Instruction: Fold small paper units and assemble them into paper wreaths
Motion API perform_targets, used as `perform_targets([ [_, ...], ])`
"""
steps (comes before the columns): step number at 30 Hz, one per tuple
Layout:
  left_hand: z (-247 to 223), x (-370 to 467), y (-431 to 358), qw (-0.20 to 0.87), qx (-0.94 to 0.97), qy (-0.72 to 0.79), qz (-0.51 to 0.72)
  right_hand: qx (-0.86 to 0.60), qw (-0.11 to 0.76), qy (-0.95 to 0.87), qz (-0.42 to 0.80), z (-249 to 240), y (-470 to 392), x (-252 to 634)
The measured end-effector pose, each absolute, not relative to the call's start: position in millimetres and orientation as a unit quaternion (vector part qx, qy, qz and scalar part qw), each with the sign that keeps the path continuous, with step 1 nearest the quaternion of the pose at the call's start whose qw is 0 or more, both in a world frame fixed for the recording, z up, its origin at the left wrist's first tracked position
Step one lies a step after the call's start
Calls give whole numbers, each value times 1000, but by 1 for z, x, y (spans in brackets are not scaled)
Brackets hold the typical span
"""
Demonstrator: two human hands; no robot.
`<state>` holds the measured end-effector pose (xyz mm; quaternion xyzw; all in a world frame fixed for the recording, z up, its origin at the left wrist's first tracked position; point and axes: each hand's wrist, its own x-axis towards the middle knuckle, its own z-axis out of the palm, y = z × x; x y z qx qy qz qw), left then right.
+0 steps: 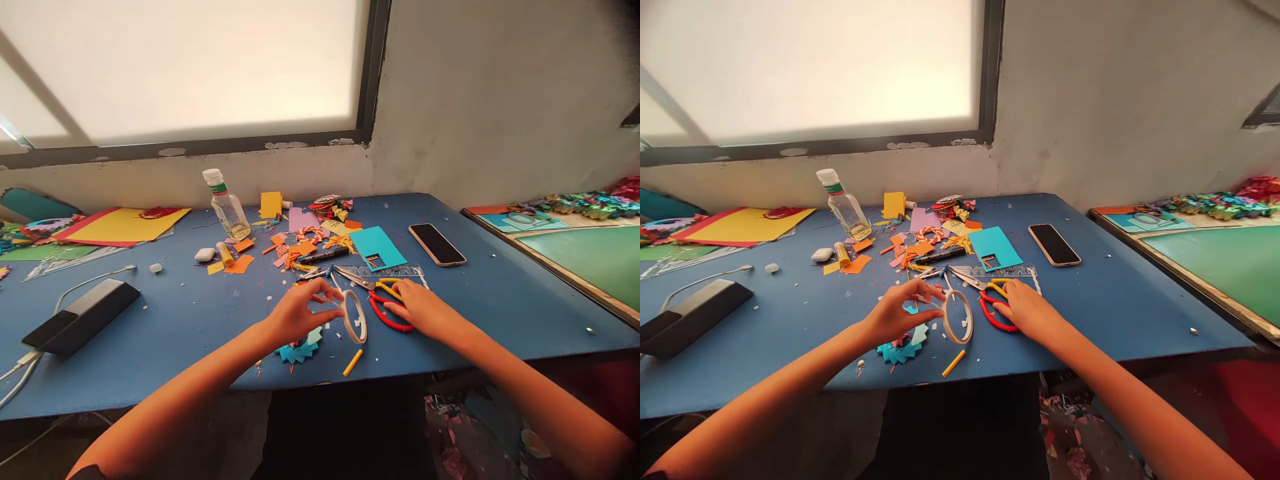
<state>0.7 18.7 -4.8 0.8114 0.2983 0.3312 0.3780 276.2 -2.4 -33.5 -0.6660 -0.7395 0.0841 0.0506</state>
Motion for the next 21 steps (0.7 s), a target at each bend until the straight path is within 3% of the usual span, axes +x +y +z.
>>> perform_targets([
  [12, 2, 37, 11, 327, 848, 285, 303, -690, 137, -698, 131, -2, -55, 334],
  [21, -4, 50, 6, 390, 819, 263, 329, -637, 102, -760, 78, 5, -74, 354],
])
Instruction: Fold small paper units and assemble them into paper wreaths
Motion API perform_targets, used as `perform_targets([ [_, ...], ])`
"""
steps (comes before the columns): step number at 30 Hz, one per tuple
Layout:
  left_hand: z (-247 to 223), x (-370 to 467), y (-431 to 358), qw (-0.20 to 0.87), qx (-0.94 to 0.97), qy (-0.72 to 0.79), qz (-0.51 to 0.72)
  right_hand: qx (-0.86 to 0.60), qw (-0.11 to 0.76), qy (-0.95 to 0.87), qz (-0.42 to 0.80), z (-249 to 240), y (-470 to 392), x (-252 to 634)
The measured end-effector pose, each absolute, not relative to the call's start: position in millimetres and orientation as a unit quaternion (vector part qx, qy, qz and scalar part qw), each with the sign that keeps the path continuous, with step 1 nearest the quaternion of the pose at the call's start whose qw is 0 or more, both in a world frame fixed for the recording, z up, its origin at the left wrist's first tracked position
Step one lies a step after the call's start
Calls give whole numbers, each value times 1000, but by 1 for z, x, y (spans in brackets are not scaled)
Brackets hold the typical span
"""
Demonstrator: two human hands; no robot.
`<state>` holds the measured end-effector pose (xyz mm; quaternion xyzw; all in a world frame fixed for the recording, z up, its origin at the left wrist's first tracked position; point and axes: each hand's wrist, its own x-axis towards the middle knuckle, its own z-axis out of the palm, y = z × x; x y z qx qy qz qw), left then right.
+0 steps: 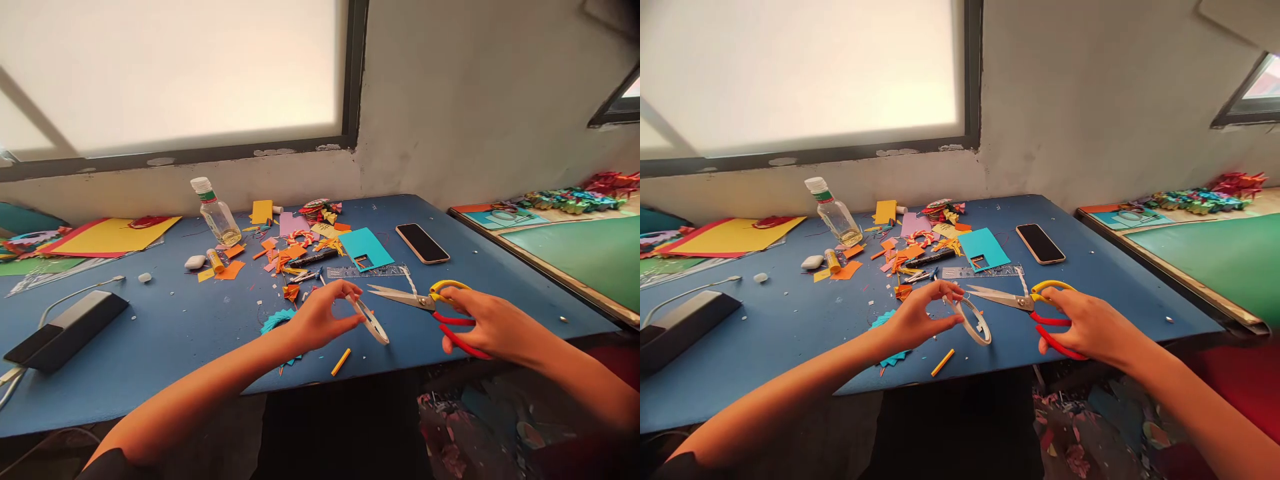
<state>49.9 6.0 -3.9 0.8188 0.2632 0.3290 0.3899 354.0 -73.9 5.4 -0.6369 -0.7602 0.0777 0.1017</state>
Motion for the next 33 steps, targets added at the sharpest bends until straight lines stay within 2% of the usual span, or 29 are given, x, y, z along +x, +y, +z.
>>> perform_targets([
  [5, -5, 60, 3, 400, 821, 229, 337, -636, 45, -769, 43, 20, -76, 358],
  [11, -10, 74, -4, 439, 802, 214, 343, -632, 39, -773, 34, 30, -82, 369],
  [19, -13, 87, -6, 414, 824, 180, 341, -631, 12, -776, 15, 25, -87, 382],
  [33, -20, 108, -4, 450, 790, 198, 367, -663, -24, -741, -101, 40, -85, 378],
])
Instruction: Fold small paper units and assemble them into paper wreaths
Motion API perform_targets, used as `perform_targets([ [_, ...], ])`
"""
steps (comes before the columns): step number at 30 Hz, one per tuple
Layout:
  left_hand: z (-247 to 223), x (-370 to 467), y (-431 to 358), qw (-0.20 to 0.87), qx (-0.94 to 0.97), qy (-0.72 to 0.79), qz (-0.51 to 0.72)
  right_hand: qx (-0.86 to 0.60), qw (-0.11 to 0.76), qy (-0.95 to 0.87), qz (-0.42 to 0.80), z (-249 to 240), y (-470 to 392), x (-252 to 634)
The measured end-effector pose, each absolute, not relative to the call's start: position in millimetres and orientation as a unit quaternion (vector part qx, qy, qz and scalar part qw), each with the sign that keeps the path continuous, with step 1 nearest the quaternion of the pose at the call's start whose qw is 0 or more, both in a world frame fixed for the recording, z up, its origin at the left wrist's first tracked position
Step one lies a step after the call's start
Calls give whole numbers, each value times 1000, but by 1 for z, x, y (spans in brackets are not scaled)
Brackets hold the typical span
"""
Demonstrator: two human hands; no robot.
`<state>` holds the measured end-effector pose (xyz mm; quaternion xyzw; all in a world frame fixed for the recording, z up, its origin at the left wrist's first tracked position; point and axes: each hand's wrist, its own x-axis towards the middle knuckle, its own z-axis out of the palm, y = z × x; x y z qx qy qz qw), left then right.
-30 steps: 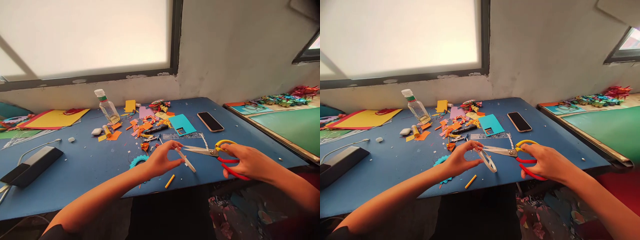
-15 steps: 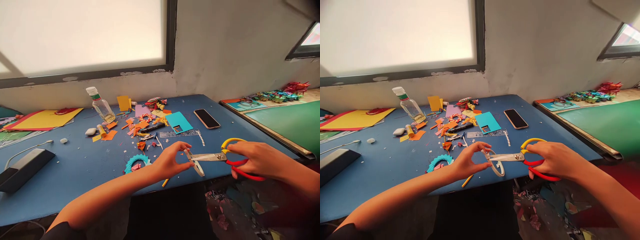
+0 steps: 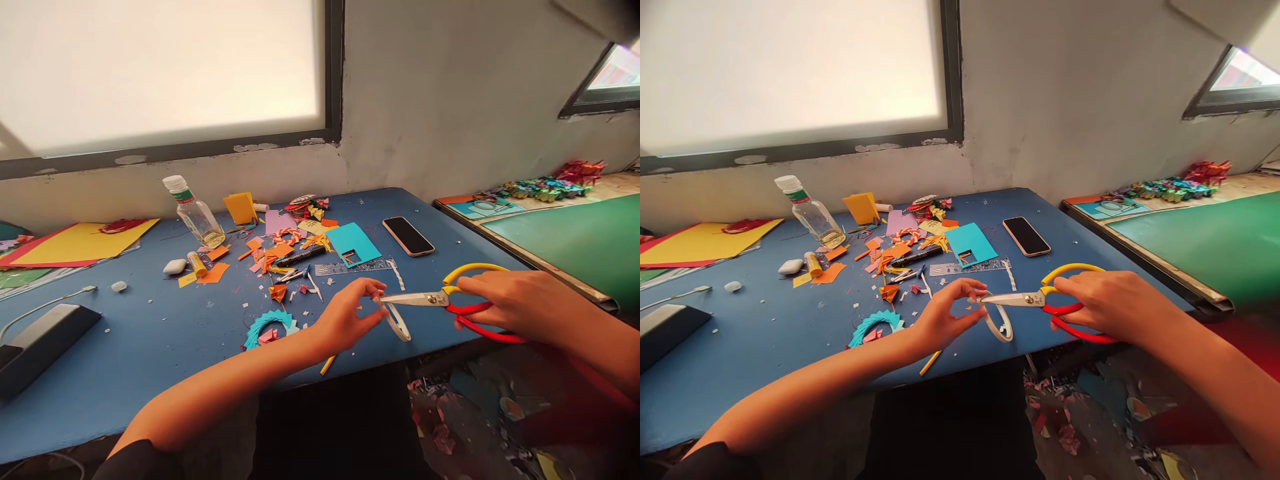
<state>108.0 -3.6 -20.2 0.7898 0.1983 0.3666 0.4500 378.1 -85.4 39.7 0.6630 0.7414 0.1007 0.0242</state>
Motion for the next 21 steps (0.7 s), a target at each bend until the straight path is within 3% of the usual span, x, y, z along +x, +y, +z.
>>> perform_targets([
  [7, -30, 106, 18, 499, 734, 258, 381, 657, 53, 748, 74, 19, -61, 358],
  [13, -36, 94, 36, 419, 739, 326, 415, 644, 70, 756, 88, 9, -34, 339],
  [16, -25, 87, 35, 361, 748, 339, 442, 653, 70, 748, 93, 4, -24, 335],
  [21, 9, 56, 25, 376, 736, 345, 445, 689, 35, 723, 38, -9, -10, 332],
])
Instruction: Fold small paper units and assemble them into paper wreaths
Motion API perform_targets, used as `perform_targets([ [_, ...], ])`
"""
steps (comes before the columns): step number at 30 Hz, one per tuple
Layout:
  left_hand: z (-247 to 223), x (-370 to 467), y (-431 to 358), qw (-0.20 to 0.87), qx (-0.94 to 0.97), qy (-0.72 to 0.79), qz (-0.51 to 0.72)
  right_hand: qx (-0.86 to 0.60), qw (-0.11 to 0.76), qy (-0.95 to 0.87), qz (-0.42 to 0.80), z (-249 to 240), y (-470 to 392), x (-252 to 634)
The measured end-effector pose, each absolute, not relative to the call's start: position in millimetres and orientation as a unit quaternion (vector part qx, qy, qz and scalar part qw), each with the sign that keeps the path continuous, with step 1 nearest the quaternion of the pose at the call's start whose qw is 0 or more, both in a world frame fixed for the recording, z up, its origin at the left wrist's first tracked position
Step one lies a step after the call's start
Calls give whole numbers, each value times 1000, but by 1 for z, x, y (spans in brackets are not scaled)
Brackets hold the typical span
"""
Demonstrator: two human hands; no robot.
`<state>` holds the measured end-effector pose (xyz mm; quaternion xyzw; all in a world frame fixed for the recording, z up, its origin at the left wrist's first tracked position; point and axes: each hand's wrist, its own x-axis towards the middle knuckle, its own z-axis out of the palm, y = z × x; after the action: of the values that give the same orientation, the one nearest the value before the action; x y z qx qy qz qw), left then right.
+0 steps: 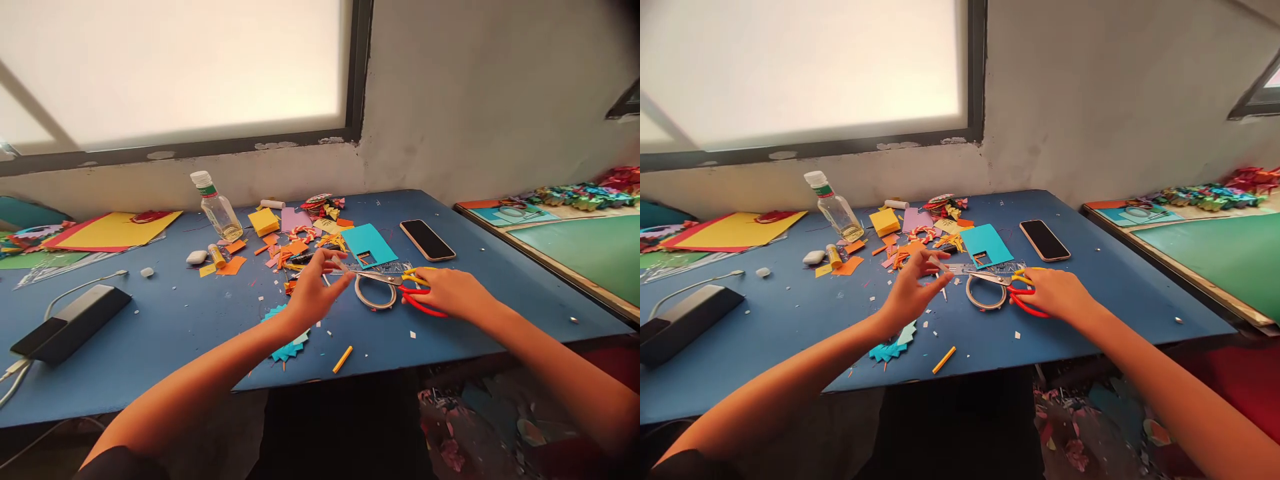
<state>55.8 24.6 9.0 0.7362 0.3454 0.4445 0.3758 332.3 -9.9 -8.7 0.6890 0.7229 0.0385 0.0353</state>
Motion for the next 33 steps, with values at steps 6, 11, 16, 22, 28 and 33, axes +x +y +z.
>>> perform_targets([
  [6, 32, -9, 27, 378, 726, 401, 412, 641, 18, 767, -38, -16, -2, 345],
  [11, 21, -43, 36, 390, 692, 445, 414, 612, 3, 791, -12, -7, 1, 331],
  [16, -4, -42, 45, 367, 710, 475, 370, 486, -59, 869, 67, -14, 27, 287],
  [22, -17, -39, 52, 360, 705, 476, 383, 437, -51, 891, 109, -37, 55, 281],
  [28, -21, -42, 50, 371, 698, 485, 376, 445, -44, 882, 148, -49, 57, 283],
  [33, -24, -42, 50, 369, 693, 486, 383, 486, -41, 856, 173, -46, 55, 279],
])
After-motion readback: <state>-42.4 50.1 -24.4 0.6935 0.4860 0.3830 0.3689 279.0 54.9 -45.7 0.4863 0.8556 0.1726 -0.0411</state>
